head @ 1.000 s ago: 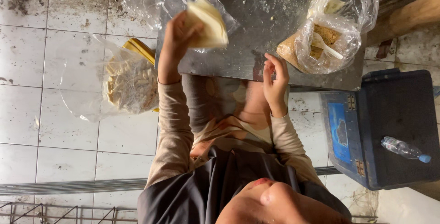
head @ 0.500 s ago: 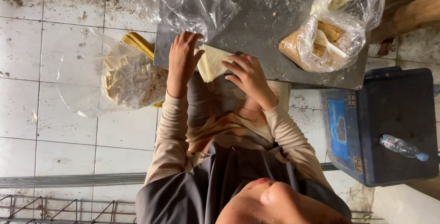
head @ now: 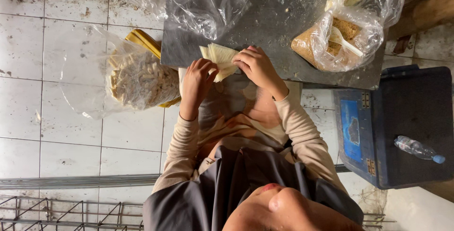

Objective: The person sits on the floor and assembles triangular food parcels by folding wrappers, adding a grainy filling with a spoon, and sealing the edges. They repeat this process for multiple units, placing finished parcels on the table.

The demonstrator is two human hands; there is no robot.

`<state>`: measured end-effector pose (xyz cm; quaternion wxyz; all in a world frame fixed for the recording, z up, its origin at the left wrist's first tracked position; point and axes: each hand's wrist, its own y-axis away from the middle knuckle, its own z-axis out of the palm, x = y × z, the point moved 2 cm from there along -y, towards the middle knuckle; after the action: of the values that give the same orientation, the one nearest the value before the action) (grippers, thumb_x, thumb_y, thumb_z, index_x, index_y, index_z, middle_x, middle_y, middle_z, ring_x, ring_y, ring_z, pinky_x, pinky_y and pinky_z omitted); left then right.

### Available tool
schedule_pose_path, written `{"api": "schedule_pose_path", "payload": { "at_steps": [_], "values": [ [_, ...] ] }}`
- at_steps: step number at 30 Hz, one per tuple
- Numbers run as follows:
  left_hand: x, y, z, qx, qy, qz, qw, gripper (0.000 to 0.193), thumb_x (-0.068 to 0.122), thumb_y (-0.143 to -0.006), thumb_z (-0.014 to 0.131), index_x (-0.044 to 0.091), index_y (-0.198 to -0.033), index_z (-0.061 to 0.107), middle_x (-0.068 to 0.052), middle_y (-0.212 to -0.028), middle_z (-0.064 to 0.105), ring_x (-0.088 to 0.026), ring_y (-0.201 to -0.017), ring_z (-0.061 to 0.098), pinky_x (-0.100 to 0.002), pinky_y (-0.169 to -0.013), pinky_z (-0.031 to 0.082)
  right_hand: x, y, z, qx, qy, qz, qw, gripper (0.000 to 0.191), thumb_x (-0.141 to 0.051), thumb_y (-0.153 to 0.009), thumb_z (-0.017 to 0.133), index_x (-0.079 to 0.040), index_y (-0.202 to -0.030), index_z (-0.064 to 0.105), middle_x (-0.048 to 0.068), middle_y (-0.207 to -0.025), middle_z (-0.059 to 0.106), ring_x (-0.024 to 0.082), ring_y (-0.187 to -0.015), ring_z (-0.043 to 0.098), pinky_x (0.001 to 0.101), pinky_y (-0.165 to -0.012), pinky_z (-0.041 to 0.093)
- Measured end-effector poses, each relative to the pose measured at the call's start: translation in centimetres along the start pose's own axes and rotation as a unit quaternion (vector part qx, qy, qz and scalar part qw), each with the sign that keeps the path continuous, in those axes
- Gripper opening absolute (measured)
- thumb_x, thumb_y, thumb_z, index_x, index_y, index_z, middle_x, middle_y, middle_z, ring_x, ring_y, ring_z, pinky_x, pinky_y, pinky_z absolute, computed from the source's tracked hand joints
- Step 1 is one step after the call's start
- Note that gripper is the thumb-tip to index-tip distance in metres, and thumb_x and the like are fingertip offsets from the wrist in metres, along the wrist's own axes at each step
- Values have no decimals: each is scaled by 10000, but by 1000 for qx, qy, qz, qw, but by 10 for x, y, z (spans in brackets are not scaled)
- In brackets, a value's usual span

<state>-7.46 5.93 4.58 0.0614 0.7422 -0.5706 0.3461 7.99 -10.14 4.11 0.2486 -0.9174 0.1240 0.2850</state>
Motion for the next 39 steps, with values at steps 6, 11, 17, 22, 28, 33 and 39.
{"api": "schedule_pose_path", "payload": {
  "at_steps": [6,11,17,22,28,33,39],
  "values": [
    [-3,-5,8,29,67,-12,997,126,139,-932,763,101,-1042,715,-25,-985,711,-221,-881,680,-367,-800,531,2,0,-1,-20,-101,68,992,101,-71,-946,730,-24,-1034,741,102,-959,753,259,-851,720,345,-795,545],
    [8,-9,11,56,203,-77,975,144,59,-944,736,44,-1086,721,-71,-1004,697,-199,-858,693,-327,-716,530,2,6,-5,-8,-147,143,979,123,-77,-970,726,0,-1065,731,127,-973,760,196,-819,741,298,-730,556],
    [20,-8,20,93,277,-19,956,219,17,-907,765,2,-1106,672,-134,-1111,659,-229,-1017,671,-322,-868,531,12,19,-8,3,-282,212,936,146,-116,-1047,669,11,-1077,734,47,-871,730,96,-741,640,253,-675,518],
    [10,-2,47,-2,479,-123,869,145,5,-997,716,-32,-1124,658,-81,-1056,696,-130,-1030,647,-275,-902,529,6,19,-19,-14,-397,237,887,173,-155,-1068,672,4,-1118,720,6,-884,700,72,-733,600,241,-662,500],
    [11,0,51,-27,403,-108,908,194,1,-993,678,-28,-1184,668,-66,-1052,737,-115,-973,688,-273,-887,555,-20,10,-38,1,-182,66,981,379,-169,-933,747,7,-1259,662,77,-1142,685,125,-810,589,240,-668,498],
    [18,-15,39,54,374,-109,920,372,67,-979,675,45,-1321,530,-44,-1084,718,-170,-1023,702,-309,-904,546,21,-4,-14,11,-158,99,983,130,-96,-997,729,-43,-1116,729,44,-954,721,131,-745,623,253,-648,492],
    [7,-9,13,-2,23,-1,1000,376,159,-819,839,119,-1150,664,-64,-1184,635,-309,-1091,578,-425,-931,476,105,-27,-14,278,-228,245,900,244,10,-961,640,6,-1202,604,83,-914,723,109,-734,754,246,-515,572]
  ]
}}
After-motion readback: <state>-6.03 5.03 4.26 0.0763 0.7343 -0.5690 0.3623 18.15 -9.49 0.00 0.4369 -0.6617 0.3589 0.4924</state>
